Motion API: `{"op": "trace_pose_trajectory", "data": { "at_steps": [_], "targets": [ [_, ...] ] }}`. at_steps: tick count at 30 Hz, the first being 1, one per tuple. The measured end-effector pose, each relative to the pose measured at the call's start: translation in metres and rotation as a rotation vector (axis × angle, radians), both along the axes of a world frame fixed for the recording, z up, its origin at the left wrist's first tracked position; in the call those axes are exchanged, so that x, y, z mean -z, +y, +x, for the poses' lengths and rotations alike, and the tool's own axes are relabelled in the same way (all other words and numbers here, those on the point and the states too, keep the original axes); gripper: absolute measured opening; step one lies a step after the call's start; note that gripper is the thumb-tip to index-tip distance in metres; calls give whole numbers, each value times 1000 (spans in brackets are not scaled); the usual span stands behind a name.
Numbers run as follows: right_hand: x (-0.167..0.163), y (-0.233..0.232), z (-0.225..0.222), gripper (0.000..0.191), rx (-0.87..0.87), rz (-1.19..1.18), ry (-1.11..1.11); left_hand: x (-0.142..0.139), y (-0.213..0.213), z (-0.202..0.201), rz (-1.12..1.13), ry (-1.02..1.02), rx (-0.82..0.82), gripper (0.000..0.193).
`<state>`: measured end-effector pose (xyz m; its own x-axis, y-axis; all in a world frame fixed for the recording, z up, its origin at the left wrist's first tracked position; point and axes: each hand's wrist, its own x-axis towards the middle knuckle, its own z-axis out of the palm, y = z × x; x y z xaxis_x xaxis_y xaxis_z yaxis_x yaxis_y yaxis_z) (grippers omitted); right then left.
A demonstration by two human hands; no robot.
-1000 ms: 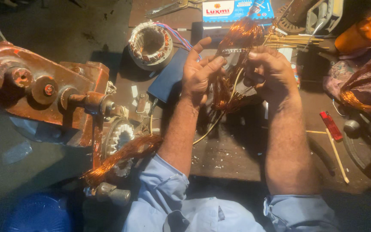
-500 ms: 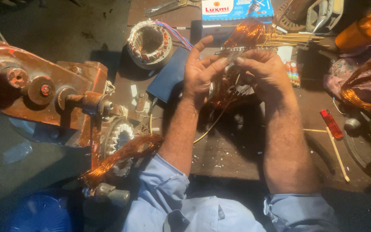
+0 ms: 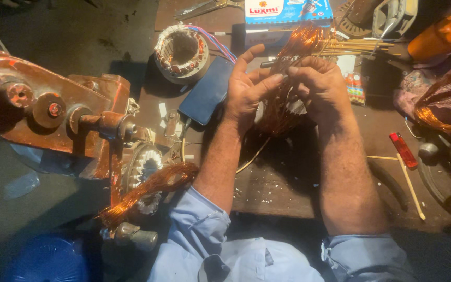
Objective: The person winds a bundle of copper wire by hand into a coil, repeatedly adjusting and tightening the loops. The person holds the wire with both hands and shapes it into a compact circular form.
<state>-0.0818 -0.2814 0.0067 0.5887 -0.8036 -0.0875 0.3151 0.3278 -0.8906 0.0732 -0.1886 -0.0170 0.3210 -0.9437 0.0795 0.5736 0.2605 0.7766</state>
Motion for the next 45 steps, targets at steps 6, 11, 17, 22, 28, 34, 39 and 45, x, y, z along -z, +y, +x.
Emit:
{"op": "trace_pose_trajectory", "data": {
  "at_steps": [6, 11, 17, 22, 28, 34, 39, 45],
  "targets": [
    [0, -8, -11, 5, -108, -40, 114, 0, -4, 3, 1, 152, -88, 77],
    [0, -14, -18, 7, -120, -30, 161, 2, -6, 4, -22, 165, -115, 75],
    [0, -8, -11, 7, -12, -7, 107, 2, -4, 2, -19, 103, -61, 82],
    [-1, -7, -7, 11, -30, 1, 52, -1, -1, 3, -16, 25, 8, 91],
    [-1, -9, -9, 16, -68, 2, 63, 3, -2, 4, 50, 8, -10, 92],
    [0, -5, -11, 19, -99, -75, 119, 5, -3, 4, -13, 17, 33, 92],
    [4, -7, -12, 18, -81, -144, 128, 5, 0, 4, 29, 2, 76, 92],
    [6, -6, -12, 20, -69, -169, 158, 5, -3, 3, -6, 10, 41, 89]
  ]
}}
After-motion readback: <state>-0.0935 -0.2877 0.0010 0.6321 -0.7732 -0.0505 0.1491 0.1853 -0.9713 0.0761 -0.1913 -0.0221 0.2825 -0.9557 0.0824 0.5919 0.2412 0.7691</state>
